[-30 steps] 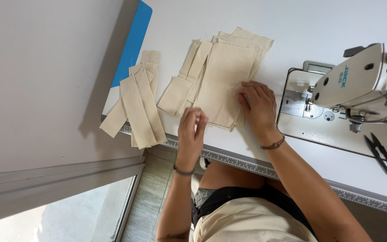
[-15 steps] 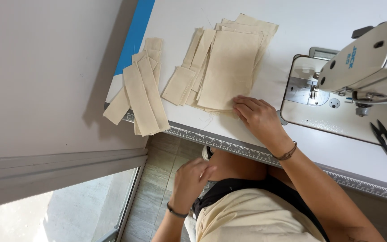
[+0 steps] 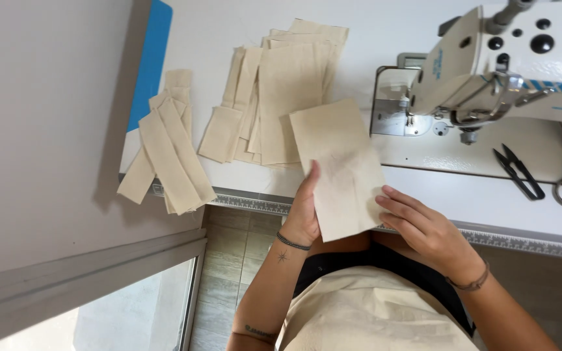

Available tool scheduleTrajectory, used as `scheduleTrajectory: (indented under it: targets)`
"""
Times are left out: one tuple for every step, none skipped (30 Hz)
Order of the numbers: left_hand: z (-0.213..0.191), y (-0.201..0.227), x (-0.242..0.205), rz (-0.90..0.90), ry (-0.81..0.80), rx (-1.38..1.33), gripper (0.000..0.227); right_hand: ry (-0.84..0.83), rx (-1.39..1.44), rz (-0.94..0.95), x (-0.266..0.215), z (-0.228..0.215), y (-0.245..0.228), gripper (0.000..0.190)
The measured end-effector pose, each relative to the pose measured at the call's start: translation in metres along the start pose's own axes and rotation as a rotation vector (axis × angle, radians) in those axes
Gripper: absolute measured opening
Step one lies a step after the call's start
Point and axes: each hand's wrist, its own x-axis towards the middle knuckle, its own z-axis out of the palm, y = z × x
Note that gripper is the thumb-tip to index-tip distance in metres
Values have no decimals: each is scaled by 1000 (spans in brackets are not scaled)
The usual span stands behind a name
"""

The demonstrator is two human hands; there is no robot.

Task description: Folding and trimming fabric strips at a sewing station

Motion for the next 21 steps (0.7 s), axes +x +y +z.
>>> scheduleTrajectory:
  targets:
    - [-4,-9,5,-24,-8,9,64,-2,-14,23,-23,0,4,7]
    - [-7,-19,11,-7,-8,68,48,40,153,199,-47,-1,7,16]
    - [-9,-27,18,15,-16,127,32,92,317,369,-70,-2,12,31]
    - [0,-35,10,-6,-30,138,32,100,298,387,-77,-6,11,31]
    - [8,-42,3,-19,-87,177,31,172,549,688,-82,-10,12,61]
    - [16,-49,-4,-32,-145,216,29,253,803,984,-89,-13,12,105]
    - [9,-59,2,-55,-154,227,29,271,790,1002,-90,-13,8,105]
    - [1,-70,9,11,-179,338,27,324,927,1080,-91,-12,4,98]
    - [-9,-81,12,73,-204,445,27,378,1068,1158,-93,-11,-2,107]
    - [10,-74,1,47,-212,454,27,398,1056,1180,-91,-10,-5,107]
    - [28,-66,-9,313,-191,772,30,367,671,1134,-88,-7,-7,55]
    - [47,-56,-19,587,-171,1083,39,322,292,1069,-85,-5,-9,20]
    - [48,-60,-19,584,-178,1088,39,329,289,1074,-90,-7,-5,20]
    - [48,-63,-19,612,-171,1134,37,332,234,1084,-94,-8,-1,24]
    - [49,-64,-18,643,-161,1180,35,335,182,1092,-97,-9,3,31]
    - [47,-65,-16,644,-166,1186,35,342,183,1094,-95,-22,8,31]
    - [45,-67,-17,591,-180,1213,32,504,227,1245,-94,-37,11,35]
    - [42,-70,-18,539,-193,1240,54,668,272,1393,-93,-52,13,43]
    - [46,-69,-19,535,-197,1241,54,669,269,1397,-89,-60,11,43]
    - [50,-67,-21,485,-238,1219,55,577,190,1291,-86,-68,9,44]
    - [55,-66,-21,440,-280,1197,57,488,114,1179,-82,-77,10,76]
